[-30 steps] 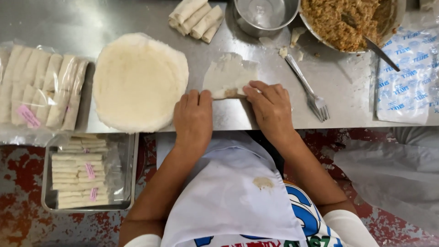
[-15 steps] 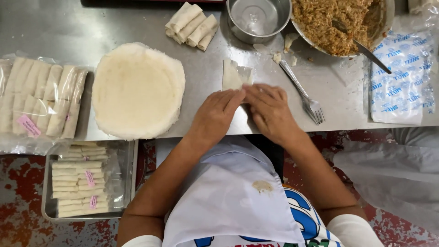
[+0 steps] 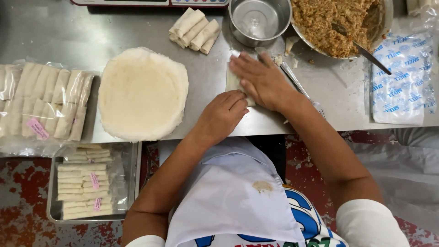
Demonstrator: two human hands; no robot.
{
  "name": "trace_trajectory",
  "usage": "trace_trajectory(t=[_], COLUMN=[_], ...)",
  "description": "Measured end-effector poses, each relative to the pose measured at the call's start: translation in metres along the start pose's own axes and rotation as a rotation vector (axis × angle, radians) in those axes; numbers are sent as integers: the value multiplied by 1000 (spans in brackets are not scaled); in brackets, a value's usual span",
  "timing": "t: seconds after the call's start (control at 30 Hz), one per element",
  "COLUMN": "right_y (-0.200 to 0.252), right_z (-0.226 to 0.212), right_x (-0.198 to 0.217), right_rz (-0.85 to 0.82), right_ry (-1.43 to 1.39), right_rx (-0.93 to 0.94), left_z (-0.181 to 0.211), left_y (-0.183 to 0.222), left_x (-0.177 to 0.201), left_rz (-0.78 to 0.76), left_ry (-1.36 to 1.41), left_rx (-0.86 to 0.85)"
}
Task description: Assembling and rolling spring rolls on a stainless steel preparation table in a food production environment.
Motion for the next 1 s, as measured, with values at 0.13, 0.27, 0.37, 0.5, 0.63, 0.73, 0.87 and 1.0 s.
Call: trace_trajectory(t=[0.13, 0.27, 0.37, 0.5, 0.63, 0.73, 0.87, 1.0], right_y=[-6, -6, 5, 21, 41, 46, 36, 39], right_z=[3, 3, 29, 6, -4, 0, -2, 9], right_x=[0, -14, -22, 42, 23, 15, 28, 17], right_rz=[-36, -77, 25, 69, 27, 32, 104, 144], right_ry=[125, 38, 209, -92, -323, -260, -242, -242], right_rx=[-41, -66, -110, -206, -246, -289, -344, -373], left_z=[-4, -5, 0, -3, -16, -21, 13, 2], left_y=[0, 0, -7, 4, 10, 7, -21, -19], left_x=[0, -3, 14, 37, 38, 28, 41, 19], left_rz=[-26, -94, -88, 29, -10, -8, -8, -79], left_ry=[75, 146, 301, 287, 203, 116, -58, -112], left_rx=[22, 42, 80, 52, 154, 229, 181, 143])
Point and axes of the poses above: each hand's wrist, its own y-axis away from the middle knuckle, its own x-axis out of the back of the hand, z = x × y, the point moved 8 cm from there along -y, towards the middle knuckle, and after that the axes turned 14 degrees about y, right-handed, at the moved point
